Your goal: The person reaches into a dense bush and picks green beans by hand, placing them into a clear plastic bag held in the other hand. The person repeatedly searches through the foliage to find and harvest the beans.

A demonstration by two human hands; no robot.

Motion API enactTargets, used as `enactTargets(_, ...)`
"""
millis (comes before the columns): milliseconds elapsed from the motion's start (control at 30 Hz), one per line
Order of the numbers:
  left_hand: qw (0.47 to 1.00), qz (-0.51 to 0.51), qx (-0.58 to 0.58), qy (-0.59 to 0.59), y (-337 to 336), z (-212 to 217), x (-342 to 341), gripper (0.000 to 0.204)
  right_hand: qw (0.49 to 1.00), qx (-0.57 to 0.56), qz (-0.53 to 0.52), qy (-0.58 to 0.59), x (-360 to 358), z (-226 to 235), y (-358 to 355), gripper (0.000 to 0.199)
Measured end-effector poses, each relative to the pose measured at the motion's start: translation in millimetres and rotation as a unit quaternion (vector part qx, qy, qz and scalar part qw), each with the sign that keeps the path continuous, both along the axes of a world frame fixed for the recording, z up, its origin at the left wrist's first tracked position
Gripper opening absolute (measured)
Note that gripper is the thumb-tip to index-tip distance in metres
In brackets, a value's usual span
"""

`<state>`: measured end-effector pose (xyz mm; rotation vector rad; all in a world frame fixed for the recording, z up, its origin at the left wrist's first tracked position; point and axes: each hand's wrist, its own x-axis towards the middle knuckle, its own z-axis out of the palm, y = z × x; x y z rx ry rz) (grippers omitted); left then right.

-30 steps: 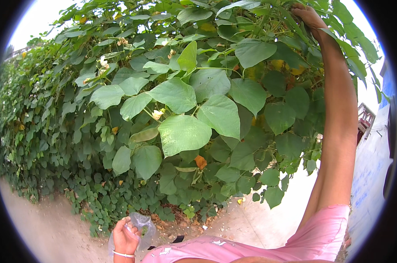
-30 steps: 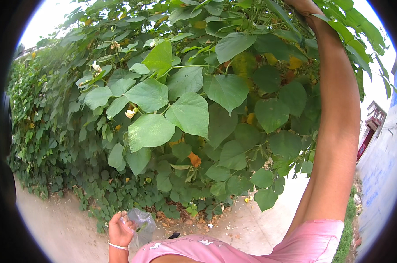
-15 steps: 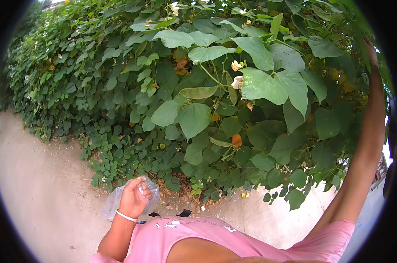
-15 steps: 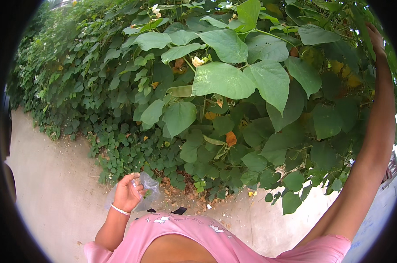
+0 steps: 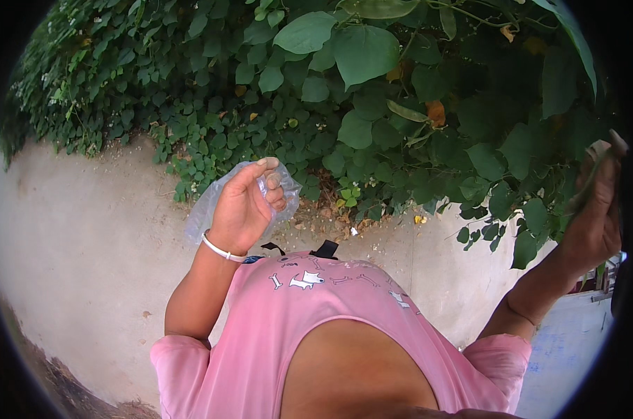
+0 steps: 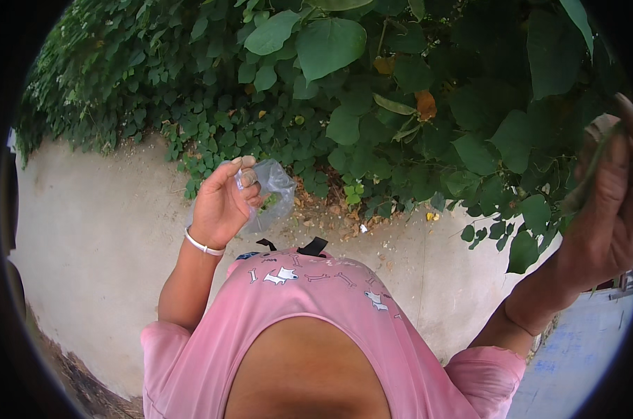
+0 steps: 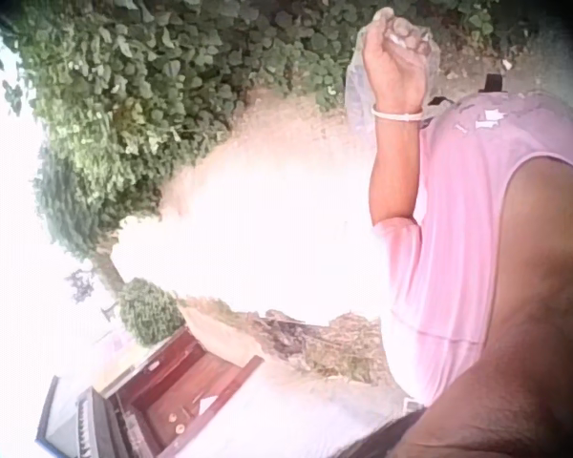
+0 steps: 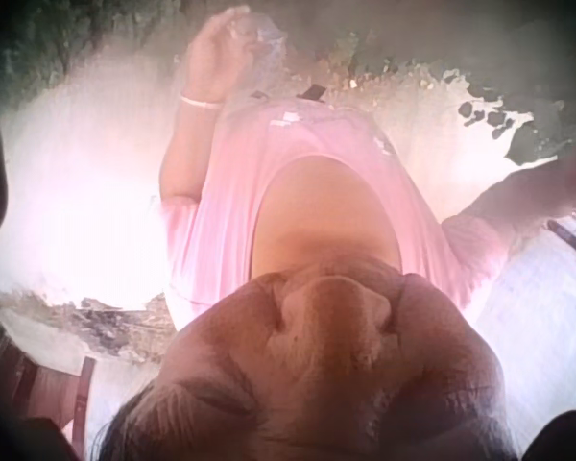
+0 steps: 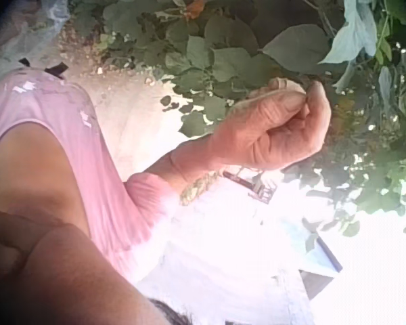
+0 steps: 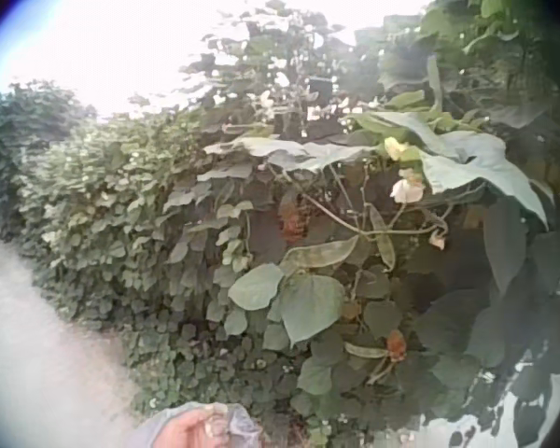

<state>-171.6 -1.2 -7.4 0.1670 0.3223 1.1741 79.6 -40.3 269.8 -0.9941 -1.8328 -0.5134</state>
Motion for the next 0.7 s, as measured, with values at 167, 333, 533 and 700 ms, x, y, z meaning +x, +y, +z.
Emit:
enactTargets(167,0.997,-0.066,0.040,-0.027,0,10,-1,0.022,0.927,-0.351,0.134,0.000,-39,-158,28,0.019)
enactTargets(333,0.994,-0.096,0.044,0.015,-4,39,0,0.021,0.918,-0.365,0.157,-0.014,-80,-256,73,0.025)
enactTargets(533,0.996,-0.086,0.036,0.011,-2,44,-1,0.024,0.606,-0.660,0.354,0.268,-110,-312,66,0.037)
enactTargets(700,0.995,-0.092,0.027,-0.005,1,36,-6,0.024,0.510,-0.693,0.385,0.333,-103,-319,63,0.037)
